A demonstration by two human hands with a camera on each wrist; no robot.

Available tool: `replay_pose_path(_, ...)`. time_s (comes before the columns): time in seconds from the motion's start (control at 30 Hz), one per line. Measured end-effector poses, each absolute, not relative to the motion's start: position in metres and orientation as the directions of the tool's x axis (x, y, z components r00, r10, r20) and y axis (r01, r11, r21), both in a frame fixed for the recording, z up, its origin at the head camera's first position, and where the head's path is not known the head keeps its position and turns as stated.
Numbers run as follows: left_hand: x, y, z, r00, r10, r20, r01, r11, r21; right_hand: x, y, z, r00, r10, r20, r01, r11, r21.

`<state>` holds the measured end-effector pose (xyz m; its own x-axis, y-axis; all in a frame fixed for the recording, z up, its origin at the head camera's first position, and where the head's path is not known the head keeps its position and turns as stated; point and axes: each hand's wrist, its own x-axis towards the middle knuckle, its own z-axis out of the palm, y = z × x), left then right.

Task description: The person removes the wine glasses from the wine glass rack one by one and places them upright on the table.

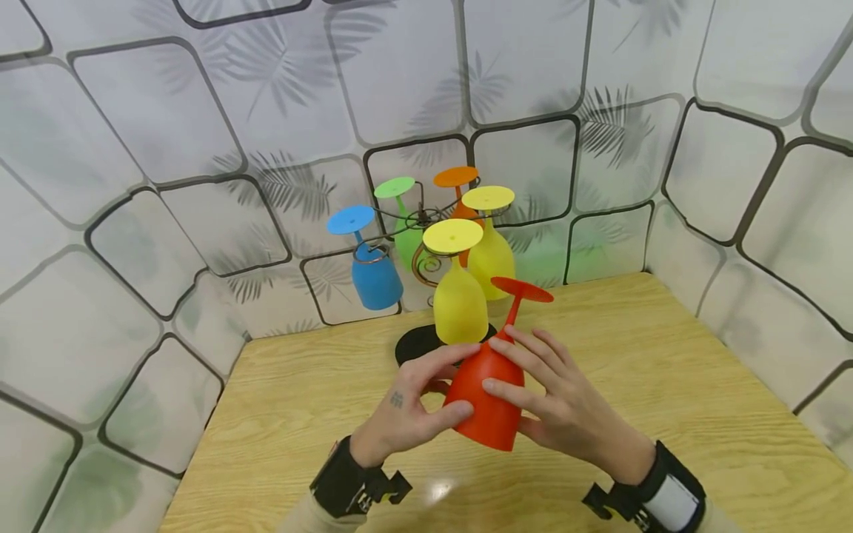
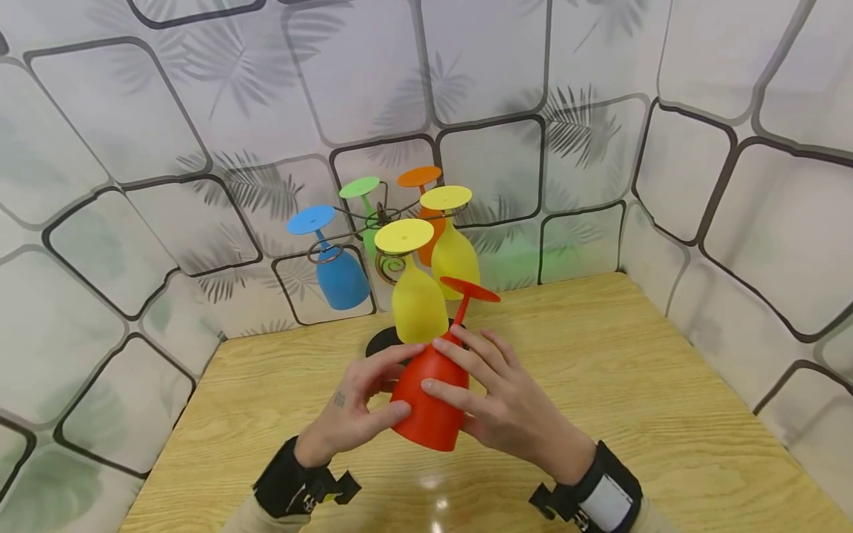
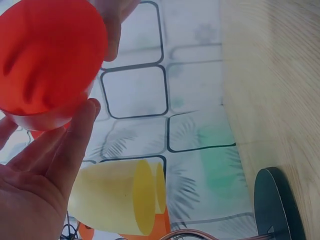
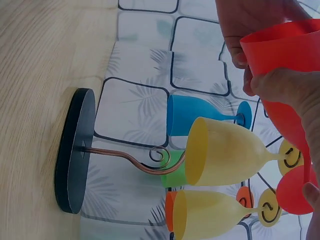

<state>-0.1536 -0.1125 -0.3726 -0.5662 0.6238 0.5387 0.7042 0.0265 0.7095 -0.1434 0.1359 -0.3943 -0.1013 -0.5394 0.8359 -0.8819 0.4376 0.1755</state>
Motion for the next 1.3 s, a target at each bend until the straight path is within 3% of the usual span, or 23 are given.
replay_pose_path(0.3,-0.151,-0.113,-0.373,-0.548,0.623,0.558,0.708,-0.010,0.706,-0.140,0.136,-0.394,-0.182,-0.483,0.856,-0.905,0.423,0.046)
replay_pose_path(0.6,-0.155,-0.112,-0.371,-0.509,0.634,0.582,0.707,-0.078,0.703,-0.143,0.137,-0.394,-0.206,-0.397,0.894,-0.926,0.375,-0.047)
replay_pose_path(0.73,-0.157,-0.111,-0.372,-0.485,0.649,0.586,0.719,-0.085,0.690,-0.141,0.135,-0.400,-0.252,-0.351,0.902,-0.926,0.358,-0.119)
replay_pose_path(0.93,-0.157,-0.108,-0.374,-0.508,0.639,0.578,0.737,-0.025,0.675,-0.139,0.134,-0.409,-0.326,-0.291,0.900,-0.917,0.329,-0.226)
replay_pose_path(1.17,-0.157,-0.107,-0.372,-0.479,0.618,0.624,0.812,0.042,0.582,-0.145,0.137,-0.417,-0.456,-0.249,0.855,-0.870,0.329,-0.368)
replay_pose_path(1.3,-0.158,-0.106,-0.373,-0.474,0.603,0.641,0.836,0.081,0.543,-0.148,0.137,-0.423,-0.499,-0.237,0.834,-0.850,0.324,-0.416)
